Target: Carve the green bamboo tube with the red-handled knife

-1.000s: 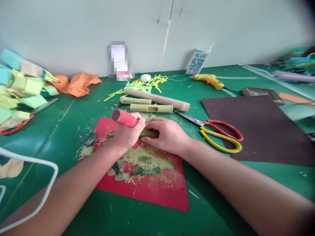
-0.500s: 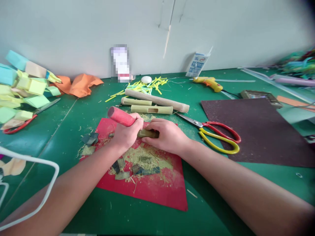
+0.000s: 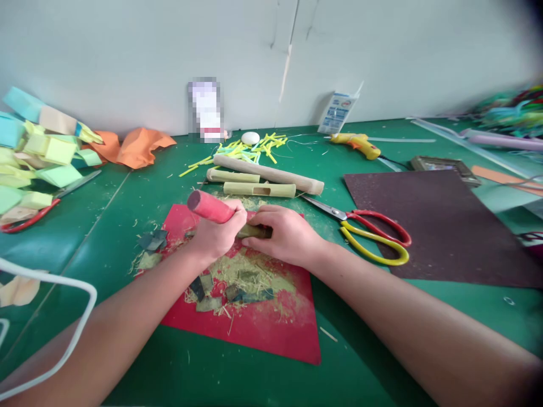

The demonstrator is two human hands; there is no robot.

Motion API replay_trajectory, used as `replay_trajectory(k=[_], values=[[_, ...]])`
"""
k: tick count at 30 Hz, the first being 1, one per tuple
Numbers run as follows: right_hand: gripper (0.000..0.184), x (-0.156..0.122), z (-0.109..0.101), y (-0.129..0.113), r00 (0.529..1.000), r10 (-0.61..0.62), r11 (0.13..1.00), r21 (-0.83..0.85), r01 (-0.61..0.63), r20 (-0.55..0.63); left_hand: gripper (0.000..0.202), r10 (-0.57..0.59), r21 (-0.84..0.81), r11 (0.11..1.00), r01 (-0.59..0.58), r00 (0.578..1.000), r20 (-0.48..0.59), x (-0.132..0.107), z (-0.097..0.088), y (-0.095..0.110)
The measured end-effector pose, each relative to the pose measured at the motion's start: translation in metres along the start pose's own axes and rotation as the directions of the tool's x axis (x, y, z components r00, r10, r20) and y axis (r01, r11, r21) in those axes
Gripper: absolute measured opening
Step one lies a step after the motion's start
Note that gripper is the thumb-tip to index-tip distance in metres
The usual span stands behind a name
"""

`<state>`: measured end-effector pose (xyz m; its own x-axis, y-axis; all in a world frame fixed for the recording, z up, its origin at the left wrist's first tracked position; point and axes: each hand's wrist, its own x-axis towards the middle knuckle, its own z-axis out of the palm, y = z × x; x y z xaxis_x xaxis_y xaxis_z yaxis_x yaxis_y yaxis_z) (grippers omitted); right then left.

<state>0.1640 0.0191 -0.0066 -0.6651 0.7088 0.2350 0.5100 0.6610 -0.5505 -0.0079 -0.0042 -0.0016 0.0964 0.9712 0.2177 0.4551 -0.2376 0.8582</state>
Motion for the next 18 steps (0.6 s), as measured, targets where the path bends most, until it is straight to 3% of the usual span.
replay_trajectory(k=[3,6,18], values=[[0.017,0.0004,0.0004,0.0002,1.000,0.006,1.000,-0.001,-0.006,-0.005,0.025,-0.018,-0.080,0.997,0.022,0.999,0.044,-0.0032,-0.0003,-0.0023],[0.016,0.0000,0.0009,0.0005,1.000,-0.004,1.000,-0.017,0.004,-0.014,0.023,-0.027,-0.122,0.992,0.021,0.998,-0.050,-0.0044,0.0019,-0.0032],[0.026,-0.0016,0.0016,0.0025,1.000,0.020,0.998,-0.053,-0.021,-0.016,0.021,0.010,0.036,0.999,-0.007,0.995,-0.097,-0.0024,0.0039,-0.0038]])
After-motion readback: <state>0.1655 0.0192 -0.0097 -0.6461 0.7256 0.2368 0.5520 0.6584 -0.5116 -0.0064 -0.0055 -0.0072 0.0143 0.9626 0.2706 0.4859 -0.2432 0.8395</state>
